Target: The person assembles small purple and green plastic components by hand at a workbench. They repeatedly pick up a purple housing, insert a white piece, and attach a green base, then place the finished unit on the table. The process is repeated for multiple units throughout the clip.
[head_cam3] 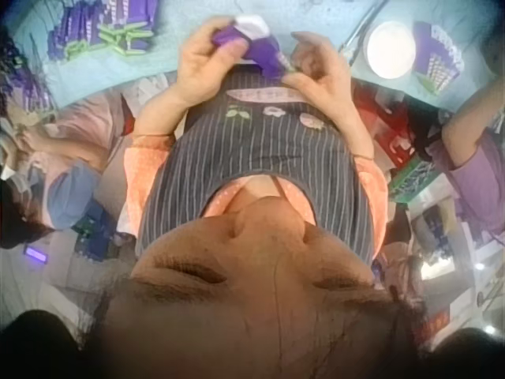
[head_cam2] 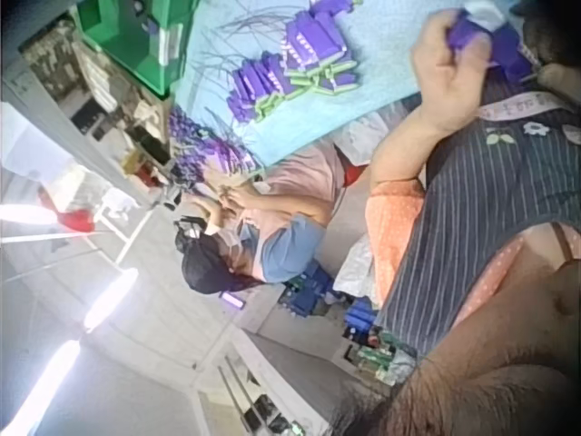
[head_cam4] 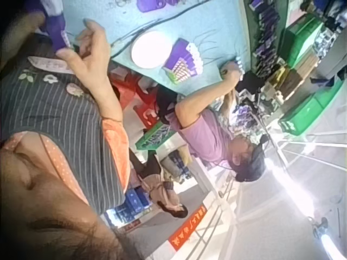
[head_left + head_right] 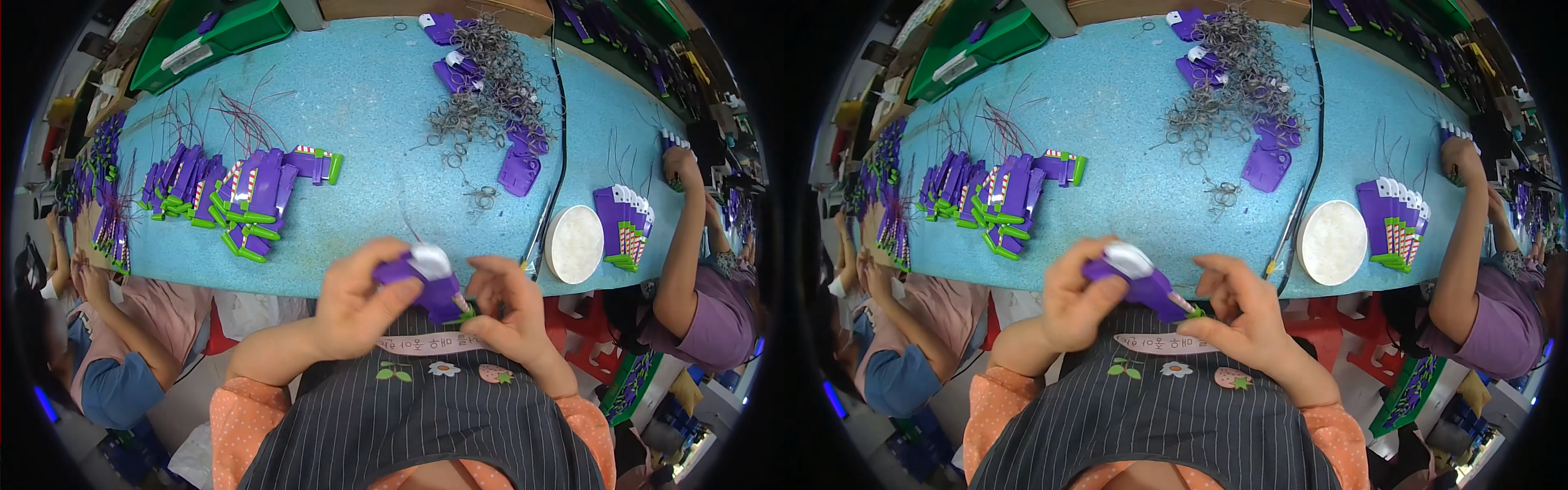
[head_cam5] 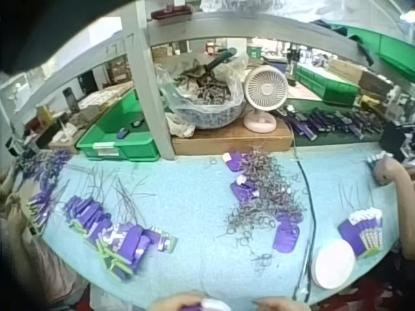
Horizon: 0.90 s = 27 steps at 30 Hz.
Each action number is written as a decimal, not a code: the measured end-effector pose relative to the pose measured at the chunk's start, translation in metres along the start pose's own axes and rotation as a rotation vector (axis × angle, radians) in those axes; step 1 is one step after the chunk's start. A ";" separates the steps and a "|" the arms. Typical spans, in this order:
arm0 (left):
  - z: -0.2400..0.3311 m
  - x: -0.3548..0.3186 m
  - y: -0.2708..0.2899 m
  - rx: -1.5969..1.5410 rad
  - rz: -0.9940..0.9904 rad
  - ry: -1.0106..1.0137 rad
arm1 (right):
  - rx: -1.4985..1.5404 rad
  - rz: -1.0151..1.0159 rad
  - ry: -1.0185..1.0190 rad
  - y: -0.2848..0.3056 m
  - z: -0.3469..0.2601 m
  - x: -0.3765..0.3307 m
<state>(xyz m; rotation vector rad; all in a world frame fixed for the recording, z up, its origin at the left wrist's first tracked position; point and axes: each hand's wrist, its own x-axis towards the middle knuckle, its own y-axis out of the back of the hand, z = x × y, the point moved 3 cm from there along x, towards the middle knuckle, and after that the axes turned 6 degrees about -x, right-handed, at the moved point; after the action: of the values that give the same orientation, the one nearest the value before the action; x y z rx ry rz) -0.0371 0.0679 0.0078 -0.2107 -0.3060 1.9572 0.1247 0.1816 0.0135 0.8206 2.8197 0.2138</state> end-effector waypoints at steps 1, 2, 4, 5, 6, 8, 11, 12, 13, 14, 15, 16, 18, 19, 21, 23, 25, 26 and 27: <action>-0.001 0.000 -0.001 -0.086 0.023 0.024 | -0.030 -0.072 -0.069 -0.001 0.002 -0.002; -0.002 0.001 -0.004 -0.172 0.046 0.047 | -0.054 -0.094 -0.049 -0.008 0.011 -0.007; -0.011 -0.003 -0.011 -0.129 0.060 0.028 | -0.081 -0.052 -0.020 -0.013 0.014 -0.011; -0.019 -0.009 -0.014 -0.044 0.009 0.096 | -0.095 -0.032 -0.006 -0.014 0.014 -0.012; -0.023 -0.010 -0.016 -0.084 0.007 0.098 | -0.090 -0.050 -0.033 -0.015 0.015 -0.013; -0.023 -0.012 -0.016 -0.132 0.023 0.108 | -0.082 -0.086 -0.088 -0.016 0.017 -0.015; -0.017 -0.008 -0.018 -0.180 0.066 0.117 | 0.006 -0.019 0.126 -0.019 0.023 -0.008; -0.009 -0.005 -0.018 -0.207 0.082 0.115 | 0.085 -0.025 0.059 -0.018 0.025 -0.008; -0.005 -0.002 -0.018 -0.234 0.097 0.114 | 0.164 -0.030 -0.009 -0.018 0.027 -0.008; -0.020 -0.007 -0.017 0.156 0.037 -0.006 | 0.244 -0.035 -0.076 -0.018 0.029 -0.007; -0.028 -0.010 -0.025 0.075 0.029 0.049 | 0.157 -0.040 -0.055 -0.016 0.027 -0.007; -0.033 -0.013 -0.023 0.083 0.024 0.051 | 0.069 -0.044 -0.034 -0.014 0.026 -0.005; -0.036 -0.013 -0.020 0.102 -0.004 0.045 | -0.041 -0.048 0.004 -0.012 0.025 -0.005; -0.035 -0.013 -0.020 0.114 -0.027 0.036 | -0.064 -0.046 0.023 -0.012 0.026 -0.005; -0.029 -0.008 -0.023 0.224 -0.106 -0.105 | -0.115 -0.006 0.096 -0.009 0.025 -0.005; -0.018 0.000 -0.029 0.420 -0.221 -0.371 | -0.171 0.072 0.203 -0.002 0.020 -0.005; -0.013 0.000 -0.030 0.496 -0.234 -0.386 | -0.103 0.098 0.179 0.009 0.015 -0.004; -0.009 0.000 -0.030 0.545 -0.239 -0.415 | -0.017 0.125 0.143 0.013 0.016 -0.005; -0.006 -0.001 -0.030 0.596 -0.241 -0.449 | 0.067 0.148 0.112 0.016 0.017 -0.006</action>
<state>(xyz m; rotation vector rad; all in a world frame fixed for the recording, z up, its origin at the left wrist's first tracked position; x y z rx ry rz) -0.0087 0.0791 0.0118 0.6304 -0.0206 1.7531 0.1420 0.1936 0.0006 1.0652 2.8850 0.1942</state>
